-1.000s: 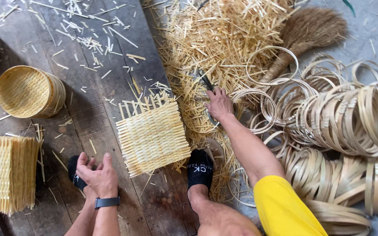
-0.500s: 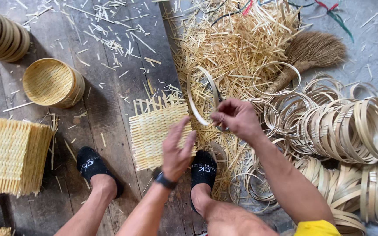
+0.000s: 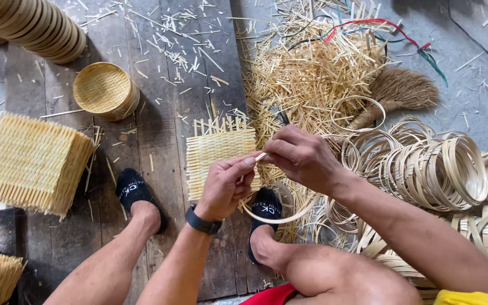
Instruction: The person repeatedly forms small round bamboo baskets by placing a circular bamboo frame over a square woven mat, pressing it into shape with a wooden block, and trimming the excess mat with shears. Finished baskets are stacked nearby.
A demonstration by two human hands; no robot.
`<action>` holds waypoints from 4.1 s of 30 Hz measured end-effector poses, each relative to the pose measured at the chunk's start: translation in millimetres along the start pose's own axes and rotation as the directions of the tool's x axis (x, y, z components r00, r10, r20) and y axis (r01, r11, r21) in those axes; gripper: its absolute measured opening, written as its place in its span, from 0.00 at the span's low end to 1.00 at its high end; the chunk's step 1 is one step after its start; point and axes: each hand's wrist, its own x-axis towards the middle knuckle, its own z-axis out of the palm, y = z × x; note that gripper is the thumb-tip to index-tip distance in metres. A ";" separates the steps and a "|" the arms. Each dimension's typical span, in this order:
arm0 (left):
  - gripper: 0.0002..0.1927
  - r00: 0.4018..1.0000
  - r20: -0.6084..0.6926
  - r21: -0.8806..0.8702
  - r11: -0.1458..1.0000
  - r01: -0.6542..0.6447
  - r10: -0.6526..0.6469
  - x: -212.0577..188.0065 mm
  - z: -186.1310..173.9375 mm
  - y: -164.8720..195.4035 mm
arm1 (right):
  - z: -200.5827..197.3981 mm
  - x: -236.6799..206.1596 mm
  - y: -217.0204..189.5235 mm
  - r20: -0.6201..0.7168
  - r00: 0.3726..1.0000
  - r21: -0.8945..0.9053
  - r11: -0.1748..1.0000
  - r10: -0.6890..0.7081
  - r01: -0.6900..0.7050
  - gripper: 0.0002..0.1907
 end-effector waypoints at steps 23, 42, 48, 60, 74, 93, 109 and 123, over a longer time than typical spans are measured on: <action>0.20 0.903 -0.362 -0.262 0.904 -0.337 0.231 34.3 -95.4 10.6 | 85.2 31.0 34.8 0.415 0.549 0.789 0.013 0.726 -0.615 0.23; 0.13 0.915 -0.388 -0.103 0.992 0.071 -0.106 33.4 -126.6 12.2 | 177.2 -44.5 61.7 0.606 0.546 0.795 -0.466 0.578 -0.388 0.21; 0.14 0.894 -0.445 -0.115 0.993 0.009 -0.060 33.8 -134.0 4.5 | 175.6 -45.7 71.7 0.582 0.544 0.805 -0.336 0.604 -0.489 0.19; 0.09 0.639 -0.564 0.779 0.593 0.203 0.522 66.0 -212.8 -73.2 | 208.9 -25.3 57.7 0.224 0.190 0.244 0.134 0.956 -0.960 0.09; 0.08 0.588 -0.643 0.763 0.482 0.431 0.491 64.4 -211.3 -72.0 | 216.2 -30.8 52.5 0.151 0.249 0.207 0.215 0.957 -0.954 0.10; 0.10 0.607 -0.666 0.726 0.563 0.395 0.434 68.3 -215.0 -60.8 | 211.0 -29.4 51.9 0.149 0.255 0.211 0.221 0.955 -0.952 0.13; 0.11 0.755 -0.587 0.626 0.756 0.193 0.293 60.3 -237.5 -60.4 | 218.8 -35.7 78.7 0.378 0.233 0.027 0.240 0.896 -0.970 0.18; 0.08 0.785 0.040 0.987 0.097 -0.127 0.618 133.5 -224.4 -75.5 | 312.1 -48.0 12.4 0.206 0.901 -0.539 0.813 0.381 -0.221 0.55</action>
